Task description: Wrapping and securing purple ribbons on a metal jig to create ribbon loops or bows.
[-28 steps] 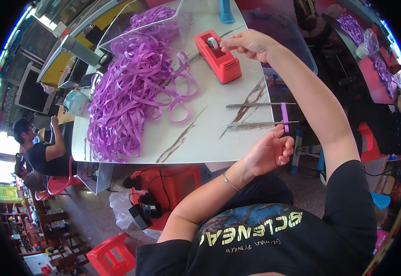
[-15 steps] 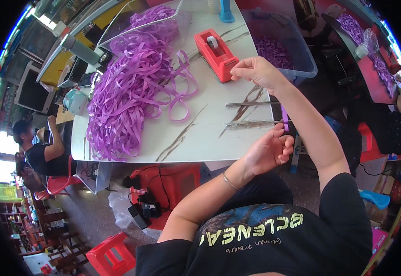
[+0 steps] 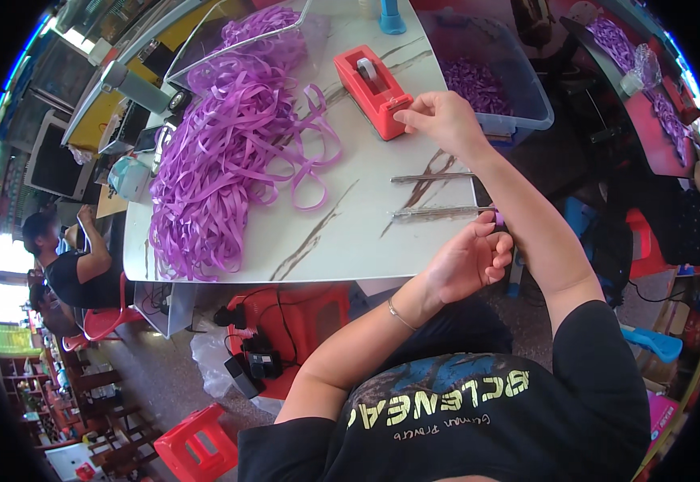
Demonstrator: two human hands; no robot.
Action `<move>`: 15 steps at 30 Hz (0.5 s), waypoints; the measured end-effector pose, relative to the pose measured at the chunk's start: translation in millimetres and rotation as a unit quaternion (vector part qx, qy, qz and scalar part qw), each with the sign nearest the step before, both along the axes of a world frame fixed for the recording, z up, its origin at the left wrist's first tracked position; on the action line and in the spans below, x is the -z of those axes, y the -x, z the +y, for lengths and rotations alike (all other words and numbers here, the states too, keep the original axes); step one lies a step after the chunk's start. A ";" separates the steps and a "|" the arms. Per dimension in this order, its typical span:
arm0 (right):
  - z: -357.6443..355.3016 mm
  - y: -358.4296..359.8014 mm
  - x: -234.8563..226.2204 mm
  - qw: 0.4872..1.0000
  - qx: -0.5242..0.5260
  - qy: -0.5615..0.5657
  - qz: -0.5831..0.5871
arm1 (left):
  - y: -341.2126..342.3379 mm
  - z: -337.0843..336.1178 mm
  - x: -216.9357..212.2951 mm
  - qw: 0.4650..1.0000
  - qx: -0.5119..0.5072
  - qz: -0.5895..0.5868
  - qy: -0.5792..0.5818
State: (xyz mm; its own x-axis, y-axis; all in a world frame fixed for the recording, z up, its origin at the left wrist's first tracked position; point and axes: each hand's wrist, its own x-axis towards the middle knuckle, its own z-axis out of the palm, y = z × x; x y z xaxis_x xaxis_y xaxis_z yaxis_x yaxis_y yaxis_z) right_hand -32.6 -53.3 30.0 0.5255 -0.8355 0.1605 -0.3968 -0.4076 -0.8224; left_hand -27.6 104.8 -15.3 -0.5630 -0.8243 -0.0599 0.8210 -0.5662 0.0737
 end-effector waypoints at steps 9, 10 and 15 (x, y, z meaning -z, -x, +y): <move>-8.7 25.5 -2.0 0.975 -0.003 0.160 0.154 | 1.2 -1.8 -0.2 1.000 0.001 -0.010 -0.001; -11.5 37.9 -4.9 0.985 -0.072 0.063 0.141 | 0.4 -1.3 0.6 1.000 0.004 -0.005 0.010; -10.9 91.3 -20.5 0.960 -0.209 -0.144 0.114 | -1.0 -1.1 -2.4 1.000 0.003 -0.027 0.002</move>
State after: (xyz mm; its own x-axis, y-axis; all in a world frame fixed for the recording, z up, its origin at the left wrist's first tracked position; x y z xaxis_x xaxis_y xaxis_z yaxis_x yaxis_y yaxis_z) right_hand -123.9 -64.2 50.6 0.8185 -0.5365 -0.2056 -0.4318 -0.3384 -0.8361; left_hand -26.6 103.7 -12.9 -0.5642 -0.8209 -0.0878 0.8121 -0.5710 0.1200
